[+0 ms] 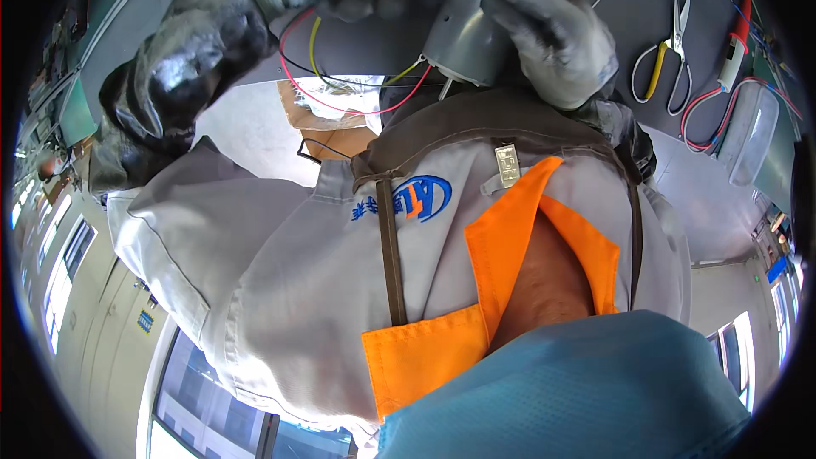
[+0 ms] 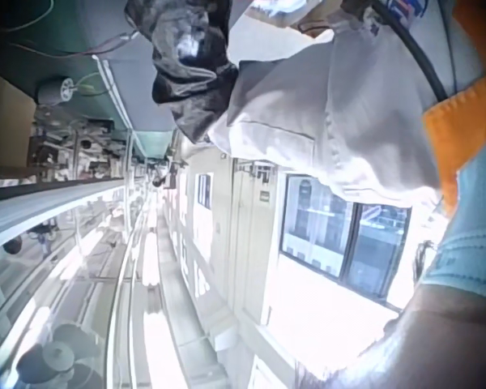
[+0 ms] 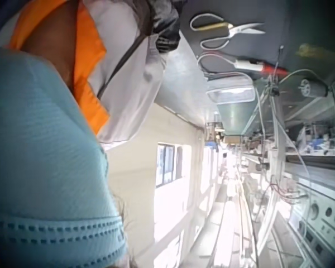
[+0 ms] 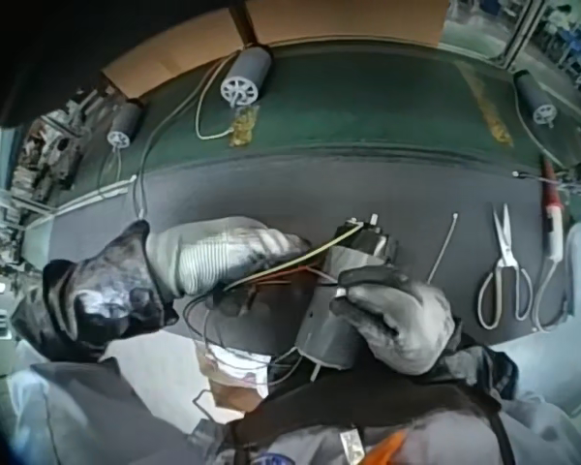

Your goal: Manually wiring and assembling small cylindrical electrical motors on a production line.

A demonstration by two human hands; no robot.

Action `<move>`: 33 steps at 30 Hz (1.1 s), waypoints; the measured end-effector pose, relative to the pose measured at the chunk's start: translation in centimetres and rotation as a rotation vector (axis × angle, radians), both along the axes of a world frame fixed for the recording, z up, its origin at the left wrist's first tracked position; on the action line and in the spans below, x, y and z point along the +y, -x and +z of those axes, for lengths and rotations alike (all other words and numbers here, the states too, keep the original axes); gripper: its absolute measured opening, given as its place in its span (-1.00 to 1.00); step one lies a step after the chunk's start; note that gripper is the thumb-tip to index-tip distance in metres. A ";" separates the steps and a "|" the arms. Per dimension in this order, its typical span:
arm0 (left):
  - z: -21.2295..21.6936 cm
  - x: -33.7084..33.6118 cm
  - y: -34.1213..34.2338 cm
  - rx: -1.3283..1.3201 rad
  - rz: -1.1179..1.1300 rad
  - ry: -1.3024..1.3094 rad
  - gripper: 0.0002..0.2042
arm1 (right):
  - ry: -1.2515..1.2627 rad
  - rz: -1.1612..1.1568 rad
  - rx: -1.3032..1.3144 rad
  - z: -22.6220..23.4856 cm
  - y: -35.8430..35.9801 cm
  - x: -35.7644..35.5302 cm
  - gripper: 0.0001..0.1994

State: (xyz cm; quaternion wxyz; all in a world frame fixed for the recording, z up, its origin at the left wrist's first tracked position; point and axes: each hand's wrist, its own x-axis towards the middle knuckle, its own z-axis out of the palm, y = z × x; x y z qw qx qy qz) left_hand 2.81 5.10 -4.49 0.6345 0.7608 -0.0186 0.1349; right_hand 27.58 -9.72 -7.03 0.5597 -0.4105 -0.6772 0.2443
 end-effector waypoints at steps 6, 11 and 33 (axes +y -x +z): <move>1.7 -4.3 -1.7 0.460 0.491 0.376 -0.51 | 0.480 -0.029 0.540 -0.6 1.0 -0.5 -0.75; -0.9 -6.1 -4.1 0.131 0.811 0.491 -0.63 | 0.826 0.285 1.017 2.6 -1.3 1.6 -0.72; -1.5 -8.4 -8.0 0.128 1.031 0.676 -0.87 | 0.752 0.204 0.877 2.2 -3.4 3.0 -0.41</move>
